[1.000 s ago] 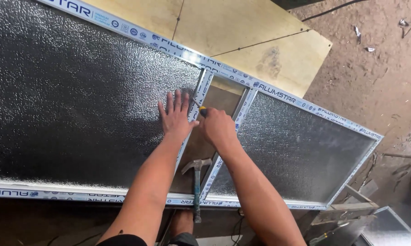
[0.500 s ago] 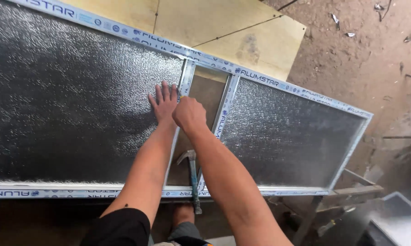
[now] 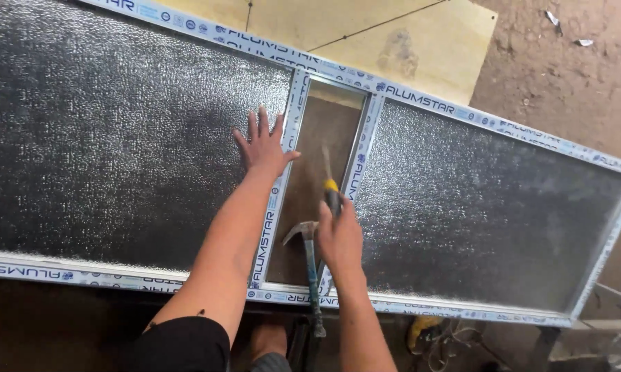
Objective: Assembling a metal frame around a textured sheet using a hammer and screwdriver
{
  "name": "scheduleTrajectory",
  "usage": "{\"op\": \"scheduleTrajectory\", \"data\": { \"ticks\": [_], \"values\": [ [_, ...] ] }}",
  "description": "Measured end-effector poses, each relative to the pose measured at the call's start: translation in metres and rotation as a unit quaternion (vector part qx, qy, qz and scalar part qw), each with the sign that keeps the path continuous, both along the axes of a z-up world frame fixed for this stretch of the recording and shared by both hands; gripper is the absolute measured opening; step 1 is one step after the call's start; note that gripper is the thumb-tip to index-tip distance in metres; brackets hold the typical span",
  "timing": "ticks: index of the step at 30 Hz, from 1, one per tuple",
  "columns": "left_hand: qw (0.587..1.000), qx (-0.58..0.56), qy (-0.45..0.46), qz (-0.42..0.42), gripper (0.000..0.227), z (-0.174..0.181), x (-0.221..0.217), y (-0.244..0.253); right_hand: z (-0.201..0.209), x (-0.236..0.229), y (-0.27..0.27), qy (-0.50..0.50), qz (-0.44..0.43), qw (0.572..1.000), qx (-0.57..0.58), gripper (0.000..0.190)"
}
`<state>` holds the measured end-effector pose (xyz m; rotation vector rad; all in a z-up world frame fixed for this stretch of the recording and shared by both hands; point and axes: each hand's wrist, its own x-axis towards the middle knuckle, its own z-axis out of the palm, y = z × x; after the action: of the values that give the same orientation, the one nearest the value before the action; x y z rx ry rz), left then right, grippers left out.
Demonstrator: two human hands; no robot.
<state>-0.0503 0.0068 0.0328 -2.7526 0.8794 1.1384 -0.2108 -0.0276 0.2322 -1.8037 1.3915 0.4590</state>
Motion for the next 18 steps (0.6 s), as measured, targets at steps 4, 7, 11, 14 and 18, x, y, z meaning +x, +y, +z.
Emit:
{"op": "scheduleTrajectory", "data": {
  "ticks": [4, 7, 11, 14, 18],
  "values": [
    [0.989, -0.138, -0.055, 0.025, 0.085, -0.056, -0.035, 0.038, -0.081, -0.129, 0.057, -0.009, -0.069, 0.998, 0.008, 0.062],
    [0.979, -0.163, -0.104, -0.059, 0.087, -0.07, -0.082, 0.09, -0.1, -0.198, 0.102, -0.061, -0.137, 0.989, 0.014, 0.059],
    [0.975, -0.13, -0.124, -0.128, 0.084, -0.054, -0.169, 0.179, -0.11, -0.256, 0.139, -0.143, -0.087, 0.984, -0.055, 0.044],
    [0.965, -0.176, -0.138, -0.138, 0.078, -0.043, -0.24, 0.241, -0.124, -0.286, 0.151, -0.185, -0.03, 0.98, -0.064, 0.042],
    [0.937, -0.23, -0.185, -0.19, 0.099, 0.014, -0.301, 0.278, -0.115, -0.279, 0.143, -0.144, -0.067, 0.982, 0.104, 0.038]
  ]
}}
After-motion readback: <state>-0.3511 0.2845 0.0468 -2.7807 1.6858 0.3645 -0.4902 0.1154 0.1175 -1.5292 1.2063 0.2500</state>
